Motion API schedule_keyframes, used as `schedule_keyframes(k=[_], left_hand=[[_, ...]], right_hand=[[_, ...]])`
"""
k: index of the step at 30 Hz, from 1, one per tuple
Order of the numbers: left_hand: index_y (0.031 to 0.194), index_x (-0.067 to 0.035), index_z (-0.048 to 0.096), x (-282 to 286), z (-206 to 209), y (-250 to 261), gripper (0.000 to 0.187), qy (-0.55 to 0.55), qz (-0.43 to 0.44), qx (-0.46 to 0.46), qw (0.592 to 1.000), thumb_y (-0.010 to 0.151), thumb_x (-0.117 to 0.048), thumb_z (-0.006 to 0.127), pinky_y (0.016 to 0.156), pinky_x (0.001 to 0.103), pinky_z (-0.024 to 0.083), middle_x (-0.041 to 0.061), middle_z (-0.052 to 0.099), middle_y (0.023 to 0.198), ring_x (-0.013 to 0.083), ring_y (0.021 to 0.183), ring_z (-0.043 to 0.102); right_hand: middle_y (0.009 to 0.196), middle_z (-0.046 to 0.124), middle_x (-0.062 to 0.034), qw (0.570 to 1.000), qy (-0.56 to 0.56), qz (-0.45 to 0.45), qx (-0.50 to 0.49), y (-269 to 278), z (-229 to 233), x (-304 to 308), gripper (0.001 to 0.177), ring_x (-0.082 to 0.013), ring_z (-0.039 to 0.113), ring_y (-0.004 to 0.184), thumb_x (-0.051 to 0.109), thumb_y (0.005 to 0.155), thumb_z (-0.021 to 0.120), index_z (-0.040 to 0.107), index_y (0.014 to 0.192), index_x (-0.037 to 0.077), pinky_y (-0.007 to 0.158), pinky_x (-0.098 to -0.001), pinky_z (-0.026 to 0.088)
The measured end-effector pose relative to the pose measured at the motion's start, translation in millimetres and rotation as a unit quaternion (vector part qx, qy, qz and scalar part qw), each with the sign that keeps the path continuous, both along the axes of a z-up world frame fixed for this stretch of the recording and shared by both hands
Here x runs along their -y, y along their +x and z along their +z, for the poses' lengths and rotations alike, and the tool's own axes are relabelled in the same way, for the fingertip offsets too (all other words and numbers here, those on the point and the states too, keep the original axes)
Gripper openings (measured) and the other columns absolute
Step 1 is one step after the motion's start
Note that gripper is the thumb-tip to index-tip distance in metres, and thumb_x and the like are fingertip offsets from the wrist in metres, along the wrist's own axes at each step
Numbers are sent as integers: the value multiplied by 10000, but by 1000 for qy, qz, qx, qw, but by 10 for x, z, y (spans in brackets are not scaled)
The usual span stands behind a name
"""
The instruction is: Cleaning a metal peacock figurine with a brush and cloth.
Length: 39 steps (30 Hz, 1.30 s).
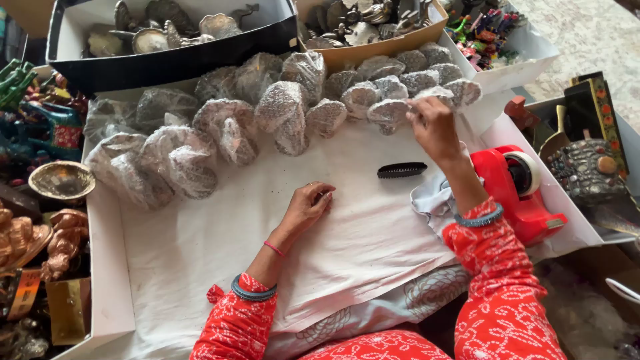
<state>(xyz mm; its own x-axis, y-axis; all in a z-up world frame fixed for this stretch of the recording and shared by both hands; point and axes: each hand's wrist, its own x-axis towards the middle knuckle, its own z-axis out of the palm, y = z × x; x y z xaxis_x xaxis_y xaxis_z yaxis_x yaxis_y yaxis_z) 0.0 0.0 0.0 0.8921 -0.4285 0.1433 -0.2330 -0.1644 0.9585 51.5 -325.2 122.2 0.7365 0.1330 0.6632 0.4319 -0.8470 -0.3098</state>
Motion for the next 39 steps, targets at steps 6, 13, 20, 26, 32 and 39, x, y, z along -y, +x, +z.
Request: schedule_keyframes(k=[6, 13, 20, 26, 32, 39], left_hand=[[1088, 5, 718, -2, -114, 23, 146, 13, 15, 57, 998, 972, -56, 655, 640, 281, 535, 79, 692, 904, 141, 708, 665], [1086, 6, 716, 29, 107, -59, 144, 24, 2, 78, 997, 967, -50, 659, 646, 265, 526, 75, 694, 885, 134, 703, 662], [1113, 10, 709, 66, 152, -69, 164, 31, 14, 39, 999, 976, -59, 652, 648, 254, 535, 71, 682, 888, 116, 708, 676], [1113, 14, 707, 56, 183, -117, 160, 28, 25, 36, 999, 980, -55, 650, 644, 256, 534, 75, 676, 887, 118, 707, 678], [1106, 7, 709, 21, 102, -101, 157, 20, 28, 64, 997, 968, -48, 658, 641, 259, 532, 73, 687, 888, 122, 698, 675], [1091, -8, 718, 23, 80, -86, 155, 30, 32, 86, 995, 947, -40, 673, 632, 287, 515, 80, 686, 884, 143, 683, 660]], right_hand=[[898, 703, -146, 996, 45, 59, -54, -777, -460, -59, 88, -313, 690, 800, 58, 924, 745, 746, 1002, 17, 711, -396, 541], [873, 699, -135, 987, 88, 34, -128, -1845, -320, -69, 116, -269, 688, 740, 94, 903, 758, 724, 972, 7, 637, -354, 535], [878, 686, -103, 985, 116, -61, -115, -2303, -511, 297, 121, -244, 686, 760, 87, 911, 753, 716, 993, 7, 690, -349, 538], [1208, 647, -147, 984, 37, -158, -75, -2113, -309, 319, 381, -323, 627, 1099, 146, 887, 773, 676, 1235, 22, 929, -425, 522], [1440, 513, -189, 966, -94, -190, -150, -1789, -506, 365, 629, -386, 528, 1253, 265, 828, 764, 600, 1400, 60, 936, -509, 486], [1327, 629, -97, 948, -149, -176, -220, -1583, -78, 332, 408, -315, 599, 1181, 302, 912, 713, 683, 1271, 110, 928, -481, 509]])
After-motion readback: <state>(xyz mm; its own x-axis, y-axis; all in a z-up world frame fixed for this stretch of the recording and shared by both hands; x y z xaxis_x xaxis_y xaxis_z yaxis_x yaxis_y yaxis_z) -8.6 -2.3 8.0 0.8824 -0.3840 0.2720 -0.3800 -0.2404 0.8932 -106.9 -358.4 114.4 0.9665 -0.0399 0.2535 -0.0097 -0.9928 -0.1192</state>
